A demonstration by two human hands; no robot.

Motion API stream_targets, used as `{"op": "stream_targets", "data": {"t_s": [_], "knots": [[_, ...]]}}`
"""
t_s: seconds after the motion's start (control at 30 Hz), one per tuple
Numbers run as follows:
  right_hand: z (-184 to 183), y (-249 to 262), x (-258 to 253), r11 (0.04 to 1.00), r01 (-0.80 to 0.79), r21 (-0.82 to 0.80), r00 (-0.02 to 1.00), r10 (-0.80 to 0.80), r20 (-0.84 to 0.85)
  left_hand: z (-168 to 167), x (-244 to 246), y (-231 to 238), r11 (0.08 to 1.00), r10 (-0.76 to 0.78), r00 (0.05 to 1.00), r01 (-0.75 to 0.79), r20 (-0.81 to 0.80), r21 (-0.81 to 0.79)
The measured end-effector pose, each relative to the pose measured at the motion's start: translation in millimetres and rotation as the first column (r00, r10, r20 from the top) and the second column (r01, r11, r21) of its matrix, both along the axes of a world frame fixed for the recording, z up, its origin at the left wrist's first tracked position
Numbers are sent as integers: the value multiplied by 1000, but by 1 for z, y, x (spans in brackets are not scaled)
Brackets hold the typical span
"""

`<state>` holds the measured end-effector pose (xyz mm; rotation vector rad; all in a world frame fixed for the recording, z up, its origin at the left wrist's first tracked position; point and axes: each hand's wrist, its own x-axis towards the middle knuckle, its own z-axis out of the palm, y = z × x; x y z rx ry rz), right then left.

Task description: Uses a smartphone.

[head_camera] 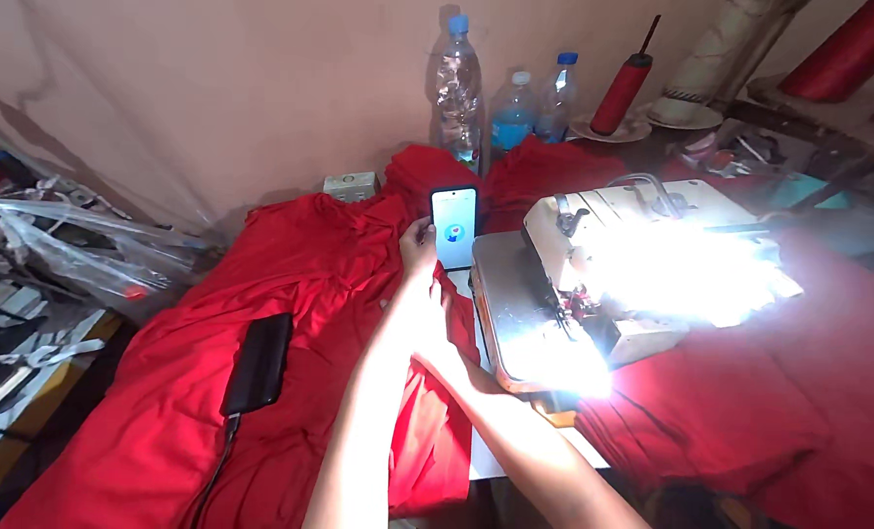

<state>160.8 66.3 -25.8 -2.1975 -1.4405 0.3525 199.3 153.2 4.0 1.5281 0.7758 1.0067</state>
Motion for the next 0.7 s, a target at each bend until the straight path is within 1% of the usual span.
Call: {"op": "stream_targets", "data": {"t_s": [0.07,0.17,0.23,0.3,0.37,0.43,0.6,0.67,0.7], "knots": [[-4,-1,0,999,10,40,1000,-9,-15,0,0,0,1000,2,1000,-2,10,9],[4,-5,0,999,11,40,999,-9,-43,0,1,0,1000,6,1000,-6,7,8],[0,-3,0,998,15,68,1000,-15,-8,-1,1,1,1000,10,1000,-10,-4,24],[-12,2,1,994,16,105,999,-20,33,-3,0,2,999,3,1000,-2,-11,41],[-12,4,2,998,-4,57,999,1,48,-3,0,2,999,5,1000,-4,-20,41],[0,-2,1,1000,-8,2,1000,8,30,-4,1,2,999,10,1000,-9,-27,44],[-13,5,2,997,-6,74,998,1,68,-4,2,2,999,31,998,-29,-47,44],[-9,0,0,998,-8,67,1000,7,19,-3,1,2,998,41,997,-38,-70,46],[4,-14,-4,999,-4,45,997,8,-79,-3,1,3,998,44,996,-41,-74,45]]}}
